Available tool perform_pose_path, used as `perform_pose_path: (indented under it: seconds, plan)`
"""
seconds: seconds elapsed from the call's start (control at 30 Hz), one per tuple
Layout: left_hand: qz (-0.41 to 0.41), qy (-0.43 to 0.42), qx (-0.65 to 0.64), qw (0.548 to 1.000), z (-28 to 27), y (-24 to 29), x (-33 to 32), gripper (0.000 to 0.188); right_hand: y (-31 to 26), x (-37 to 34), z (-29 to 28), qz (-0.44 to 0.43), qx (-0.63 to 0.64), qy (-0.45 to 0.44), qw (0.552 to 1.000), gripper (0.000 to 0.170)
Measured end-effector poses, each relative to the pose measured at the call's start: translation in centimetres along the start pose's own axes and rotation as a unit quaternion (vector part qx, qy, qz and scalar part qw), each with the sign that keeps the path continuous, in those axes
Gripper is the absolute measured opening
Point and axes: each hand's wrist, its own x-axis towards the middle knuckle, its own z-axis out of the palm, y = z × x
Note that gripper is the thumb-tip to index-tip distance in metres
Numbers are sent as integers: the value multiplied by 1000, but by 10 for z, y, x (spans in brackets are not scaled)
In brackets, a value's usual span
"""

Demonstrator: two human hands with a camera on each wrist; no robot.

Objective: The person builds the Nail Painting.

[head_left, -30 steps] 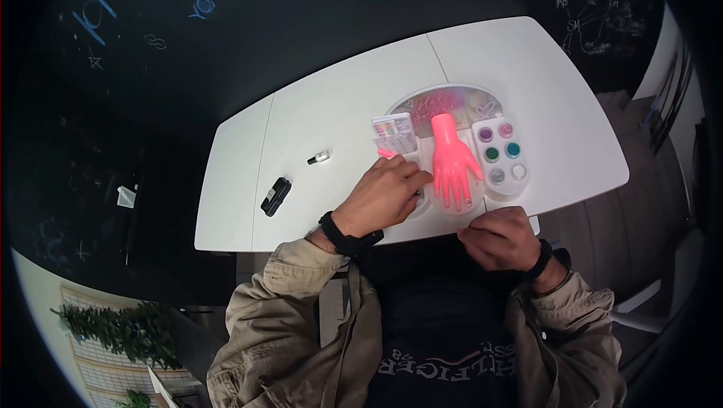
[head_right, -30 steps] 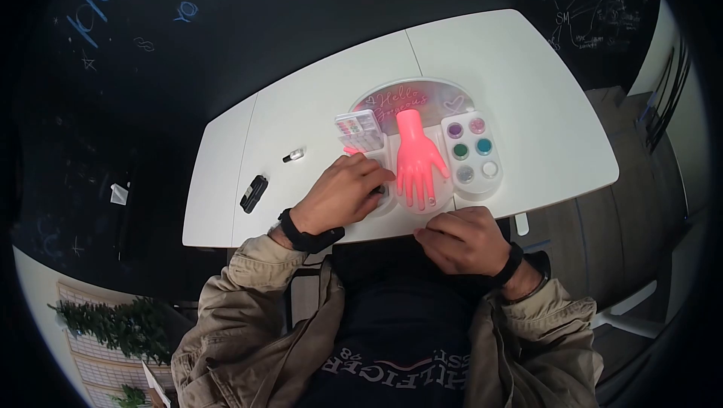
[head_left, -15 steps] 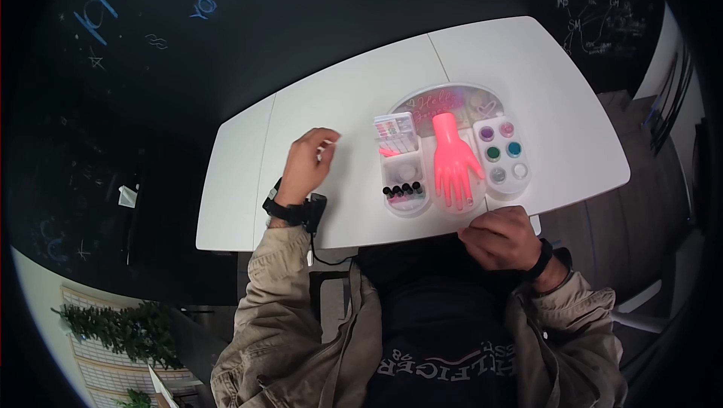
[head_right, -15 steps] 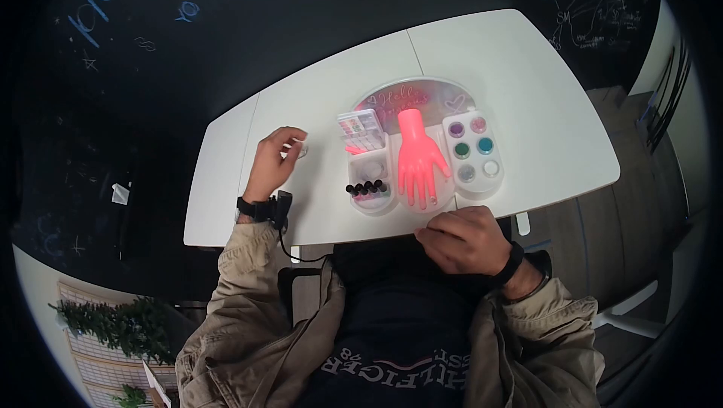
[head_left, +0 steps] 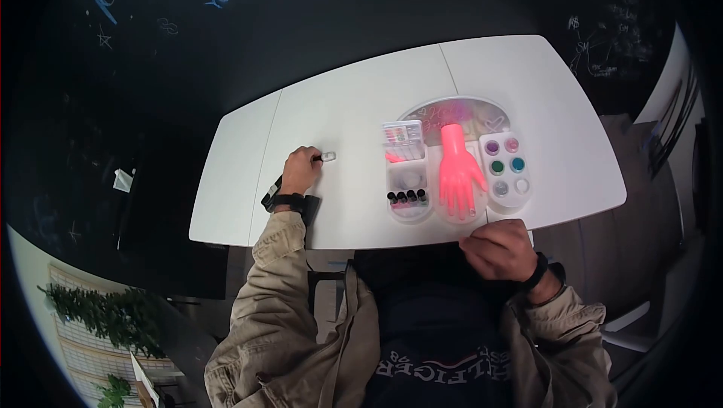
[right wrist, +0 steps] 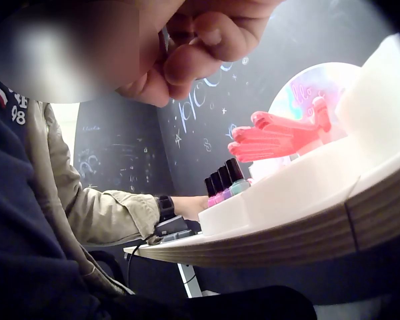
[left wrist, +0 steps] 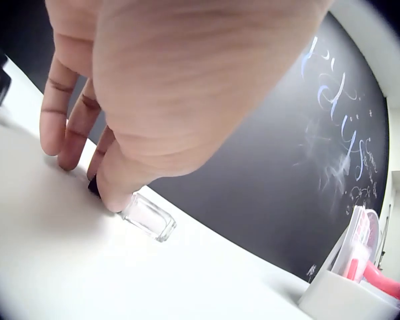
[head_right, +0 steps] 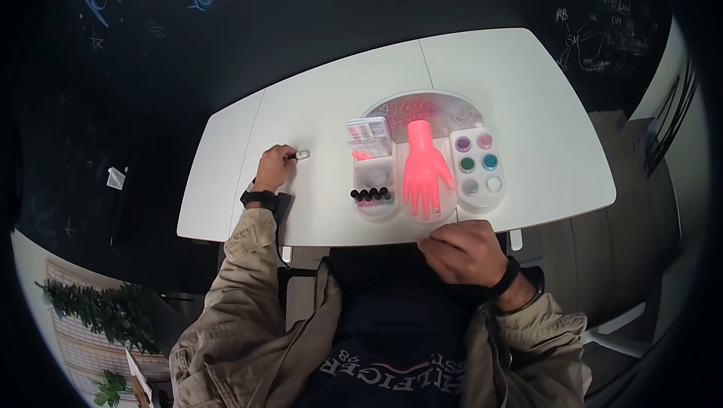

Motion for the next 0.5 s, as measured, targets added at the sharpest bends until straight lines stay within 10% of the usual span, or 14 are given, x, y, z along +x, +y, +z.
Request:
perform_pose_path:
  seconds: [0.5]
  plan:
    - [280, -12, -220, 935, -135, 187, -63, 25, -3, 0, 1, -3, 0, -3, 1000, 25]
